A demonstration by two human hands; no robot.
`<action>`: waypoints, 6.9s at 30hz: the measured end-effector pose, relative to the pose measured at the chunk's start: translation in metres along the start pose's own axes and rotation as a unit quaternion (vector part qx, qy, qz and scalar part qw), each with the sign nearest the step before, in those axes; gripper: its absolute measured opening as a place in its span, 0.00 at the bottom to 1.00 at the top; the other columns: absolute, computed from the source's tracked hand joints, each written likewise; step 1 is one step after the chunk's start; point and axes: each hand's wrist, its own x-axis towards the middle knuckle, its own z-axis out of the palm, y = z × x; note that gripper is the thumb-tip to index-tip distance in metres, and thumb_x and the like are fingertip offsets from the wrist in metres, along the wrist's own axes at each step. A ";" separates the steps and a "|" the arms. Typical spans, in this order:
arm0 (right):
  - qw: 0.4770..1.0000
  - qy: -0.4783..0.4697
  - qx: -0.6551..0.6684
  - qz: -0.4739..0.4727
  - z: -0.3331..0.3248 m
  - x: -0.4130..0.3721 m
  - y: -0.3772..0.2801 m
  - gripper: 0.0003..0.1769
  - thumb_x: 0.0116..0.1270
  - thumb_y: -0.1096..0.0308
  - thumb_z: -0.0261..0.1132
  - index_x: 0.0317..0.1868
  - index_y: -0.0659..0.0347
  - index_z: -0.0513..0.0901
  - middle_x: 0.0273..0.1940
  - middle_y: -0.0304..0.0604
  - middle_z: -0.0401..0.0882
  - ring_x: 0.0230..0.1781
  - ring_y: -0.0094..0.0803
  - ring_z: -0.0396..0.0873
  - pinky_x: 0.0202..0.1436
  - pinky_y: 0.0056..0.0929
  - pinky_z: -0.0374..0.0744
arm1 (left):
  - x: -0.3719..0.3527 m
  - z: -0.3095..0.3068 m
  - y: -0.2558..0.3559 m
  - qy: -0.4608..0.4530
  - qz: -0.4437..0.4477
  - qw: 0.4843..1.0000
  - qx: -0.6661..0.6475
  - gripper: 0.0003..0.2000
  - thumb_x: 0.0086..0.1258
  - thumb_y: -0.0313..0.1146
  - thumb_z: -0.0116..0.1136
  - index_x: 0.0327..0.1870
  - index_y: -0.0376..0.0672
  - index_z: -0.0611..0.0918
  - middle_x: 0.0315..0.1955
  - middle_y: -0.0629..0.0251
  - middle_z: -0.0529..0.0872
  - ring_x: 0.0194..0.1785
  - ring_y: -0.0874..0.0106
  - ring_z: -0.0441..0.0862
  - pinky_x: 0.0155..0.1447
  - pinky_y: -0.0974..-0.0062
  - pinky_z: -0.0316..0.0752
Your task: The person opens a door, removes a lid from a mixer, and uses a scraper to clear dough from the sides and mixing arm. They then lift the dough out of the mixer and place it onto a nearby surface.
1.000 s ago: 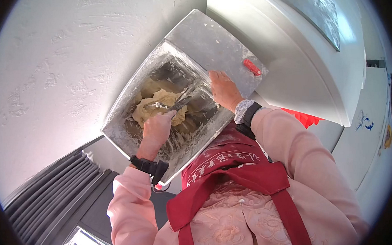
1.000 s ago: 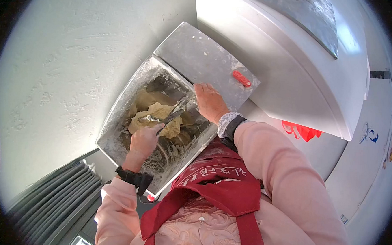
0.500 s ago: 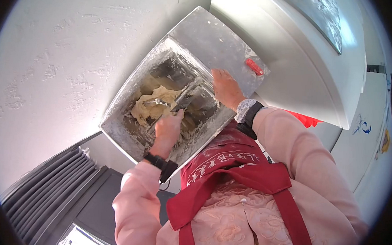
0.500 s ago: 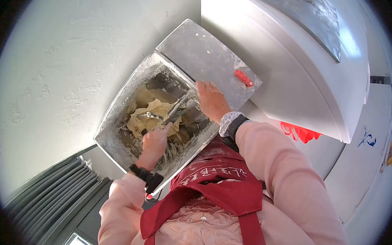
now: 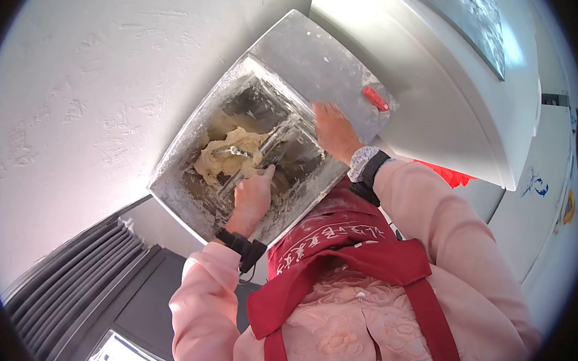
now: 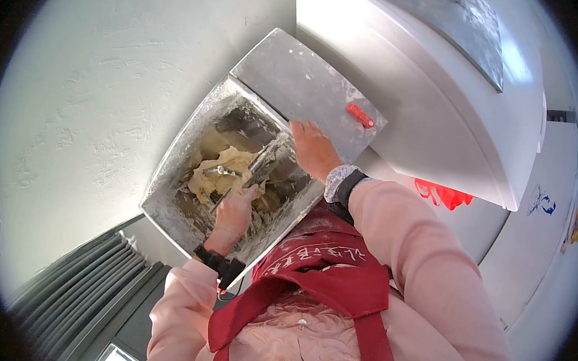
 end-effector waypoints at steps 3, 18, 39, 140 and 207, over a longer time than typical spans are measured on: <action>1.000 0.013 0.003 -0.009 0.000 0.001 0.001 0.17 0.63 0.74 0.52 0.53 0.66 0.69 0.46 0.54 0.74 0.51 0.50 0.72 0.56 0.43 0.72 | 0.003 0.010 0.009 -0.024 -0.027 0.999 0.032 0.21 0.64 0.26 0.49 0.61 0.50 0.72 0.33 0.49 0.83 0.38 0.53 0.84 0.39 0.58 0.80; 1.000 0.003 0.017 -0.025 0.002 0.001 0.004 0.19 0.60 0.74 0.58 0.53 0.66 0.68 0.47 0.56 0.74 0.51 0.54 0.71 0.54 0.45 0.72 | -0.022 -0.012 -0.012 0.107 0.047 0.979 -0.165 0.21 0.61 0.28 0.54 0.58 0.48 0.75 0.33 0.48 0.83 0.38 0.50 0.82 0.42 0.56 0.77; 0.940 -0.319 0.000 -0.120 0.126 0.072 -0.015 0.09 0.53 0.67 0.60 0.29 0.59 0.85 0.30 0.50 0.83 0.36 0.50 0.81 0.40 0.44 0.78 | -0.207 0.080 0.016 0.423 -0.309 0.795 -0.306 0.13 0.65 0.29 0.56 0.50 0.41 0.75 0.34 0.51 0.82 0.38 0.49 0.82 0.43 0.61 0.76; 0.887 -0.384 -0.014 -0.257 0.005 0.052 -0.069 0.14 0.56 0.71 0.65 0.43 0.60 0.77 0.34 0.50 0.78 0.31 0.45 0.78 0.37 0.40 0.74 | -0.201 0.072 0.013 0.460 -0.324 0.749 -0.350 0.17 0.63 0.32 0.60 0.52 0.43 0.76 0.34 0.55 0.85 0.38 0.56 0.83 0.41 0.64 0.77; 0.987 0.095 -0.013 0.131 0.017 -0.074 -0.040 0.06 0.53 0.62 0.62 0.28 0.53 0.77 0.23 0.44 0.78 0.28 0.45 0.79 0.33 0.44 0.74 | -0.059 -0.024 -0.112 -0.090 -0.006 0.994 0.067 0.23 0.69 0.37 0.48 0.67 0.60 0.68 0.39 0.43 0.83 0.45 0.46 0.80 0.49 0.52 0.74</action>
